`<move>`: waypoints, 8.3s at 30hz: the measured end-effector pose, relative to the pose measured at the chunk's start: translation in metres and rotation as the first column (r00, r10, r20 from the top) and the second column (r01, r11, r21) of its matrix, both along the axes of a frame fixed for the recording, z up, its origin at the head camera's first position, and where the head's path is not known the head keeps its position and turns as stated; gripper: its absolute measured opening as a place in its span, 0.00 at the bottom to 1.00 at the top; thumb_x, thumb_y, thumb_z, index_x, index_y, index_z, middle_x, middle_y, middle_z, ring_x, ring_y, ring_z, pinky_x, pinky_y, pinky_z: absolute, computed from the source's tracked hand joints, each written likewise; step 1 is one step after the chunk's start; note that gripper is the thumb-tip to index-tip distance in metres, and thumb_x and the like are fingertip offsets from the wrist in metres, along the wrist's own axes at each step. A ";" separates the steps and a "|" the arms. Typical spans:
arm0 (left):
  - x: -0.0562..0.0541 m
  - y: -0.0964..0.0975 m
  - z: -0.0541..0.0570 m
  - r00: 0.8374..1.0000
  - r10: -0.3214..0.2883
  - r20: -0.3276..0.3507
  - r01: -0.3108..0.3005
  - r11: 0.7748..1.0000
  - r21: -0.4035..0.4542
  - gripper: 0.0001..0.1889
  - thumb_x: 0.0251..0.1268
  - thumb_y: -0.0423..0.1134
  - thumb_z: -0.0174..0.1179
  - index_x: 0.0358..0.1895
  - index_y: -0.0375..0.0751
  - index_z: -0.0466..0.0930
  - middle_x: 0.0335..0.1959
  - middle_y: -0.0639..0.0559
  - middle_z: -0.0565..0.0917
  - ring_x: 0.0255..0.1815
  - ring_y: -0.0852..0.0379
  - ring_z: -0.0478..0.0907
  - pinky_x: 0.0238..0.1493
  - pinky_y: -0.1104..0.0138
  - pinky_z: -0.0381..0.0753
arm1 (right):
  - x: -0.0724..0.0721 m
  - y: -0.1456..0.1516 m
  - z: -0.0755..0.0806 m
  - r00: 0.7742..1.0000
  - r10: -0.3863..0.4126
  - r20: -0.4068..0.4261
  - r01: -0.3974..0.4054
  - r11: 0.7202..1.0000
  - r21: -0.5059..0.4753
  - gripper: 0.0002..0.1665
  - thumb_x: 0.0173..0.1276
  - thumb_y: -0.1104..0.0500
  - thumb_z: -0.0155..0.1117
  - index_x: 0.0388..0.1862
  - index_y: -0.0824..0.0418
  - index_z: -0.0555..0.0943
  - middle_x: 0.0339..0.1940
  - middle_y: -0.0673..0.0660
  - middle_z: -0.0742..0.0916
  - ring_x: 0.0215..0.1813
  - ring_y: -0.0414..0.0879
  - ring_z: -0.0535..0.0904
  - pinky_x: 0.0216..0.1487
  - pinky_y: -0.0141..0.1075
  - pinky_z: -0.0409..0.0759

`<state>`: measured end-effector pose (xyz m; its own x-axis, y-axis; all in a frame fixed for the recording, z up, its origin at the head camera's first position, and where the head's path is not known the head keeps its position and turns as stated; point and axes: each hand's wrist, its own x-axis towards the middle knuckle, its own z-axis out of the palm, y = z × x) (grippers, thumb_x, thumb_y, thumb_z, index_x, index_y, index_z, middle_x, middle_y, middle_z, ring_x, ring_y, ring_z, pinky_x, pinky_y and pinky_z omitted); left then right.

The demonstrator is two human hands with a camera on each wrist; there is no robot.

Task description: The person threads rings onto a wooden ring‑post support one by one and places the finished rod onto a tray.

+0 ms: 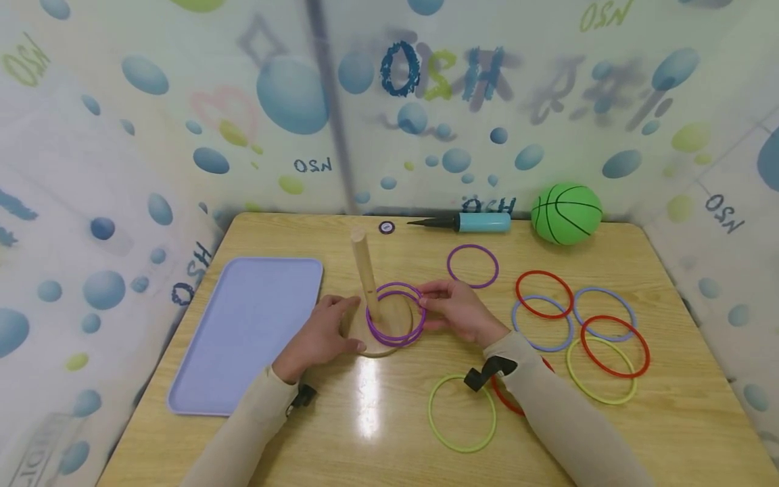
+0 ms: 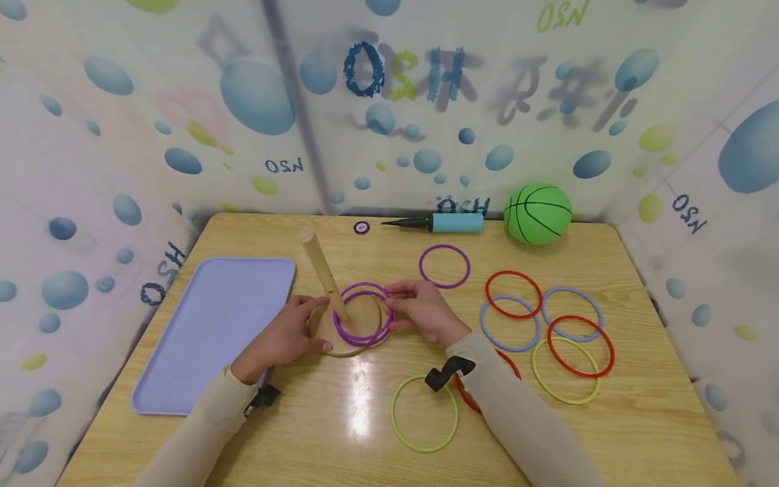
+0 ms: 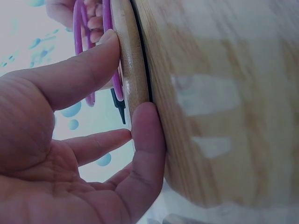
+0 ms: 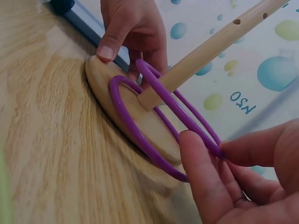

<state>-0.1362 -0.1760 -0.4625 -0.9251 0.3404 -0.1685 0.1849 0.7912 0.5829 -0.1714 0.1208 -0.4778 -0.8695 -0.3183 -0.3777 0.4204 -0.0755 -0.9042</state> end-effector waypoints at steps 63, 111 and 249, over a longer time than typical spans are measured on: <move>-0.001 -0.001 -0.001 1.000 -0.006 0.010 0.006 1.000 -0.001 0.49 0.54 0.43 0.82 0.80 0.38 0.67 0.71 0.29 0.72 0.72 0.30 0.69 0.73 0.39 0.70 | -0.080 0.113 0.007 0.946 0.095 -0.309 0.152 0.712 0.686 0.27 0.79 0.54 0.63 0.71 0.66 0.77 0.66 0.67 0.83 0.67 0.62 0.77 0.68 0.54 0.80; -0.002 -0.001 0.001 0.999 0.013 0.038 -0.014 1.000 0.024 0.49 0.54 0.43 0.82 0.80 0.38 0.67 0.71 0.31 0.71 0.73 0.32 0.68 0.75 0.41 0.69 | -0.032 0.095 0.083 0.932 0.180 -0.316 -0.008 0.878 0.479 0.19 0.82 0.53 0.62 0.64 0.60 0.80 0.49 0.62 0.84 0.45 0.50 0.86 0.51 0.46 0.91; -0.001 0.001 0.001 1.000 0.004 0.028 -0.005 1.000 0.014 0.49 0.54 0.44 0.82 0.80 0.37 0.67 0.71 0.29 0.71 0.70 0.30 0.69 0.71 0.39 0.73 | 0.045 0.073 0.012 0.773 0.531 -0.346 -0.298 0.787 0.541 0.15 0.75 0.60 0.69 0.57 0.63 0.83 0.42 0.53 0.88 0.45 0.43 0.84 0.47 0.32 0.83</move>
